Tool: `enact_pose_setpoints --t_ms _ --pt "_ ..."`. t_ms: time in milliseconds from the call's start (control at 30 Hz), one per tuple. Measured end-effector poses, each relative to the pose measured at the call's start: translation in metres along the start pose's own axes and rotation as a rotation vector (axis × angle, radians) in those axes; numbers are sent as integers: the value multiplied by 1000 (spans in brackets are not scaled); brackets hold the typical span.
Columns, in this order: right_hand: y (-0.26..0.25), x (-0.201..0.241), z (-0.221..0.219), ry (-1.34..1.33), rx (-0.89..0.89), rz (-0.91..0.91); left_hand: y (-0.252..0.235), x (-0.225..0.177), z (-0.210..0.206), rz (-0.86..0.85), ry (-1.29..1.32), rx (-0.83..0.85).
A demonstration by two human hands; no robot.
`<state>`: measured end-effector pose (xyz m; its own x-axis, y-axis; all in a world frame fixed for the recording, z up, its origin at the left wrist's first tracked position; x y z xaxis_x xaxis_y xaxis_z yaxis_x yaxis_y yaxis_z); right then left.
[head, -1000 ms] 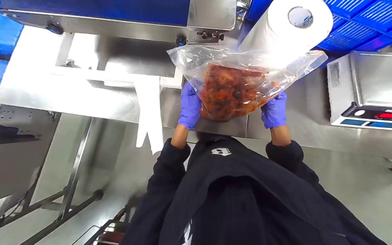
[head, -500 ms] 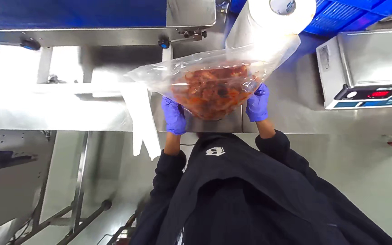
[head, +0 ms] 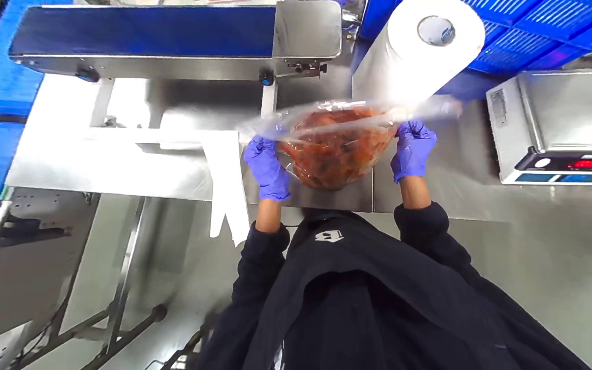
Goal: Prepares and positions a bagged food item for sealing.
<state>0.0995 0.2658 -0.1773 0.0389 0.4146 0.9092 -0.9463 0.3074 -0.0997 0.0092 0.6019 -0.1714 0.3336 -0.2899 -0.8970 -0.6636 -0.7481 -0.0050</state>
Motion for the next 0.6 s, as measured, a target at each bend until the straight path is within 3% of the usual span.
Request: enact_pose_setpoints --t_ms 100,167,300,367,500,600 --pt "1 -35 -19 80 93 -195 -5 9 7 39 -63 1" --pt "-2 -43 -26 30 158 -208 -8 6 5 7 -85 69" --pt "-21 -12 -14 -383 355 87 -11 -19 -21 -50 9 415" --pt "-26 15 -13 -420 418 195 -10 -33 -37 -97 80 501" --pt "-18 56 -7 -295 85 248 -8 -41 -50 -143 59 251" --pt "-18 70 -14 -188 -30 134 -7 -41 -65 -106 28 175"
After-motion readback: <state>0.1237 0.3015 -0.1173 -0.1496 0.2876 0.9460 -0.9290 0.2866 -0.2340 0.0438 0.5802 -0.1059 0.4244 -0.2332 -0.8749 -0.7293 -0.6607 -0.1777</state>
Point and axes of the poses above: each hand's wrist, its own y-axis away from the middle knuckle, its own z-axis out of the back of the hand, x = y × z, the point moved 9 cm from there along -y, towards the middle knuckle, and after that the axes turned 15 degrees about y, right-handed, at the moved point
